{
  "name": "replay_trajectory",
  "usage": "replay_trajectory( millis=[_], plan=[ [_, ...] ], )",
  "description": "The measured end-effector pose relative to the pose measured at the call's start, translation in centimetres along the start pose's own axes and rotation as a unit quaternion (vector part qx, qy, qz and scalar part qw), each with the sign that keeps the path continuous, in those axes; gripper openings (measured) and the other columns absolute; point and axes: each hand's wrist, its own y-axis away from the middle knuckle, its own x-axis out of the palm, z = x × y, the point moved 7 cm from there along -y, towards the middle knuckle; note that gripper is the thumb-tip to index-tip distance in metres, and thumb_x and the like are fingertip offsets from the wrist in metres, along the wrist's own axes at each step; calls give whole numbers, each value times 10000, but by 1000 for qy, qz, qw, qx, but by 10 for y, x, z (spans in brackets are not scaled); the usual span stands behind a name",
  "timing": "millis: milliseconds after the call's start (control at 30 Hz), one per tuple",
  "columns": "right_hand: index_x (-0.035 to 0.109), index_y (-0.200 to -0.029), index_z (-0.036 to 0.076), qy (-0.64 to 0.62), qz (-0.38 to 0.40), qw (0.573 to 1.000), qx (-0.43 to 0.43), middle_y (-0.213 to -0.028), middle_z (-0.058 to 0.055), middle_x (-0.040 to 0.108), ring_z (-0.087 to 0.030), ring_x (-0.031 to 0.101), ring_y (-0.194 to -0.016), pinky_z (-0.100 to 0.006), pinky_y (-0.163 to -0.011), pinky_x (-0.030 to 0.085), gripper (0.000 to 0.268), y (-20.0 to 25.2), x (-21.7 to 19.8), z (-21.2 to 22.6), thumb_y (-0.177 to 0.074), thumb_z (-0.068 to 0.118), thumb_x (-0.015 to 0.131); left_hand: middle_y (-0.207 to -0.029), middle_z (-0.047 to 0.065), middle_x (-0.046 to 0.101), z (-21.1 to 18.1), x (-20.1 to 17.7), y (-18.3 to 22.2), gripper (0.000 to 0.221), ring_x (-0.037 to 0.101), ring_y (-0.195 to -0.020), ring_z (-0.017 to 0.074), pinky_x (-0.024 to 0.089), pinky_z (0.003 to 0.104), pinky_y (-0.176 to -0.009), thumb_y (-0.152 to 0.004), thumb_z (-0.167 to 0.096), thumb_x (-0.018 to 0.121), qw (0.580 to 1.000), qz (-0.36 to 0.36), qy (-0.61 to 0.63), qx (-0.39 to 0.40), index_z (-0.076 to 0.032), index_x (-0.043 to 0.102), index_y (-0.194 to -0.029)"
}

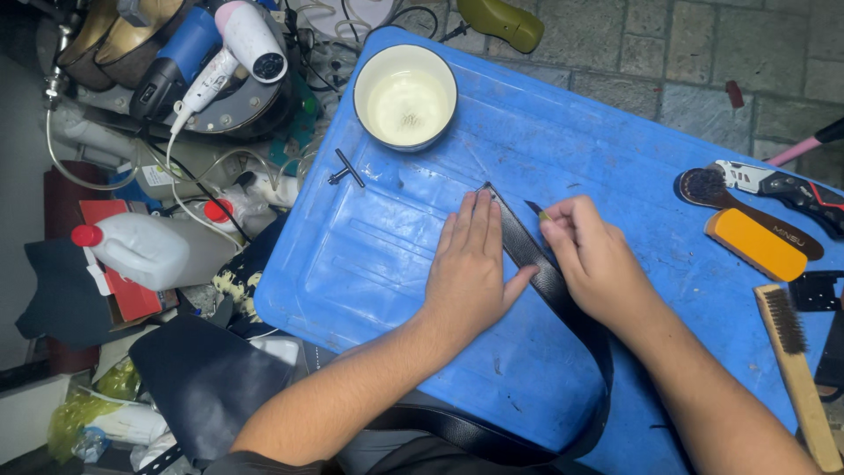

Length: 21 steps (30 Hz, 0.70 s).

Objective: The person uses a yellow sanding block to smooth the edges of a black leather strap and then a brown patterned leather strap on a blue work surface. They fold and inspect the ends of the straps while handling them by hand.

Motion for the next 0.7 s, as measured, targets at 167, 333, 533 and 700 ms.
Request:
replay_trajectory(
  millis=[167,333,533,700],
  plan=[
    [685,-1026,15,132,-42,988,-64,-850,-202,724,-380,709,-752,-456,-684,561,147,-30,17,24,-1006,149,630,-1446,361,485,1,-5,-3,912,442,-1408,472,359,551,-1159,-759,-410,828,1000,-12,-2,7,187,486,-1357],
    [693,-1023,18,198,-57,974,-97,-883,-204,728,-394,699,-755,-476,-662,561,148,-40,25,34,-1005,153,634,-1446,355,485,2,-8,-5,925,441,-1407,469,363,533,-1163,-710,-355,860,1000,-5,26,-3,182,485,-1363],
    [690,-1025,23,228,-47,967,-105,-870,-192,724,-390,694,-726,-472,-631,559,155,-42,30,34,-1000,166,636,-1465,372,458,4,-8,-6,937,432,-1401,473,356,528,-1154,-689,-342,872,999,2,33,-18,166,473,-1368],
    [694,-1006,38,251,-45,961,-107,-846,-175,723,-383,685,-685,-471,-603,551,150,-41,31,41,-983,177,642,-1474,374,449,5,-3,-8,948,435,-1400,478,363,526,-1152,-710,-370,856,999,17,21,-17,176,461,-1377]
  ],
)
